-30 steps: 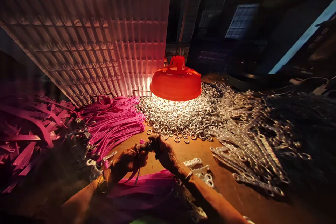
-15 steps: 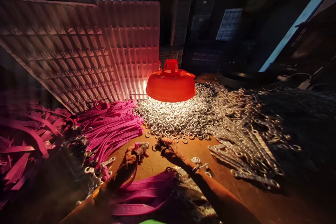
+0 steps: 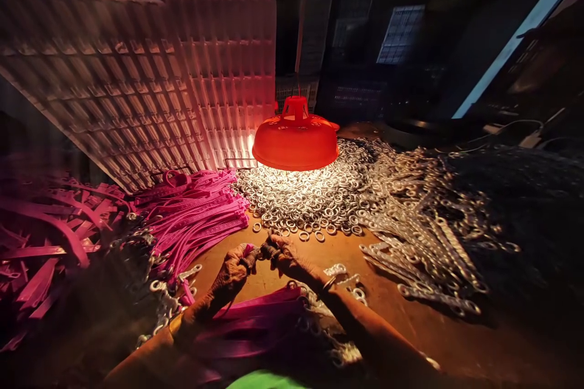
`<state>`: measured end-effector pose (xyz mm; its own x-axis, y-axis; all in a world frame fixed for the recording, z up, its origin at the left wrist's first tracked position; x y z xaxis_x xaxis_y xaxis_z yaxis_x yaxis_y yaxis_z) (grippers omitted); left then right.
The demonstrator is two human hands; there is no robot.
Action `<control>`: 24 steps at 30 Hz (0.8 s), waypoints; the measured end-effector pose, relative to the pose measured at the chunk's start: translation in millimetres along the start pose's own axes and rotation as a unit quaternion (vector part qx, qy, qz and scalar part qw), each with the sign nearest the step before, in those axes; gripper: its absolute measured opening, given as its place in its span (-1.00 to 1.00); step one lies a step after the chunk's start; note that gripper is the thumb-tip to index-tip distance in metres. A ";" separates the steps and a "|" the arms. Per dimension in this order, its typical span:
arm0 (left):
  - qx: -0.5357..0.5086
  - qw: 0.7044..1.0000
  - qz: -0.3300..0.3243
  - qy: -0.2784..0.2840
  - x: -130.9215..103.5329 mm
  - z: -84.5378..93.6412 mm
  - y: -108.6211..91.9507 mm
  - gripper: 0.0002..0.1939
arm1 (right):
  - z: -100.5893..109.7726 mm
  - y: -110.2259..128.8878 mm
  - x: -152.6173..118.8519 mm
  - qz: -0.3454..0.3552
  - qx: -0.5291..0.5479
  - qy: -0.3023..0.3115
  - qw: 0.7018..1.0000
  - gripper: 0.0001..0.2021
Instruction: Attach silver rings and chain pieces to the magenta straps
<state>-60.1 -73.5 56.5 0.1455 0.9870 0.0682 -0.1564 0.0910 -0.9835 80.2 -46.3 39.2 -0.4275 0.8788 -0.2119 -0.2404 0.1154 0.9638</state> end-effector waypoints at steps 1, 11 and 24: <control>0.006 1.000 -0.002 0.005 1.4 0.7 1.4 -0.68 | -2.2 -0.7 -0.6 -0.005 0.002 -0.005 1.000 -0.87; -0.079 0.989 -0.007 0.128 27.6 14.4 11.7 -0.84 | -6.1 -0.5 11.8 0.072 -0.142 -0.157 0.975 -0.85; -0.169 0.984 0.057 0.020 11.2 14.4 34.5 -0.74 | 2.9 17.7 25.9 0.137 -0.071 -0.132 0.979 -0.90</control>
<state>-77.9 -57.4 25.8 0.1862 0.9815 -0.0453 0.1590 -0.0756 -0.9844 67.4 -20.1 51.2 -0.2578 0.9590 0.1181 -0.2760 -0.1902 0.9422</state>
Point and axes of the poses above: each hand's wrist, its own x-axis towards the middle knuckle, its own z-axis out of the back of the hand, y = z × x, the point moved 3 cm from there along x, towards the middle knuckle, and after that the axes turned 10 degrees about -z, right-handed, at the moved point
